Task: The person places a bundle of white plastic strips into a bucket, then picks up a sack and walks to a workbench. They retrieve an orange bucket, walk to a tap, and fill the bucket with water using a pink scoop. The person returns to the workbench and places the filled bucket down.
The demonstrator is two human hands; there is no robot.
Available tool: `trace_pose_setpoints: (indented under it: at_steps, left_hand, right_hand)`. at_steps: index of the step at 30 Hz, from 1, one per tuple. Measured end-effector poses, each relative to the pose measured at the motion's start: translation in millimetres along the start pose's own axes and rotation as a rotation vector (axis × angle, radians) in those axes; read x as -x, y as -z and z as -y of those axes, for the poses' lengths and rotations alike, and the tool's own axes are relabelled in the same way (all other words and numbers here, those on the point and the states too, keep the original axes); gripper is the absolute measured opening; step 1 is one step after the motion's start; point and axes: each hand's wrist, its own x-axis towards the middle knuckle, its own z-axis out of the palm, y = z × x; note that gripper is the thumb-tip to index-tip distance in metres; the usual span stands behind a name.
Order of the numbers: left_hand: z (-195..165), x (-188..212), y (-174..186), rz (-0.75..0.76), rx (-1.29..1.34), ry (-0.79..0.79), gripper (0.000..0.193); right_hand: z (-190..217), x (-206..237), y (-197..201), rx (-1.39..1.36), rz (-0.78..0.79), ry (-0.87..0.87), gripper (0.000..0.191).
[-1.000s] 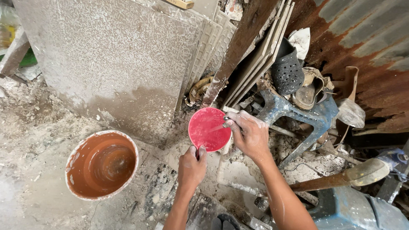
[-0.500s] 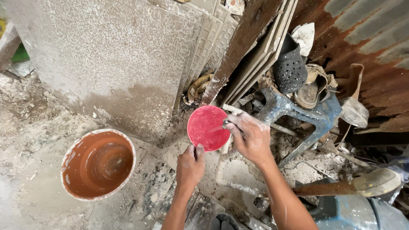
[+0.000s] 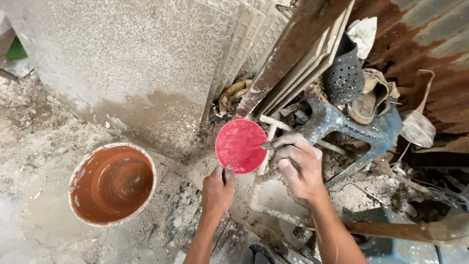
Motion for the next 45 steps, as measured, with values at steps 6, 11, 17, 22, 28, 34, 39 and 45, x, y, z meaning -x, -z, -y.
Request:
trace_pose_setpoints:
  at_steps: [6,11,17,22,28,34,39,45]
  left_hand:
    - [9,4,8,0.024,0.084,0.114,0.034]
    - [18,18,29,-0.094,0.092,0.056,0.034]
    - [35,32,66,-0.247,0.031,0.146,0.035]
    - [56,45,97,-0.378,-0.026,0.326,0.037]
    - [81,56,132,-0.515,0.053,0.467,0.043]
    - [92,64,156,-0.547,0.092,0.628,0.043]
    - [98,68,162,-0.550,0.134,0.723,0.042]
    - [105,69,156,-0.574,0.115,0.739,0.039]
  right_hand:
    - [-18,8,5,-0.084,-0.013,0.076,0.035]
    - [-5,2,7,0.009,0.002,0.067,0.037]
    - [14,-8,-17,-0.074,-0.617,0.527,0.037]
    - [32,22,-111,-0.681,-0.468,0.361,0.025]
    - [14,39,-207,-0.687,0.162,0.361,0.010]
    - [-24,50,-296,-0.524,0.621,-0.145,0.023]
    - [-35,56,-336,-0.370,0.955,-0.363,0.043]
    - [-25,58,-350,-0.359,1.063,-0.303,0.043]
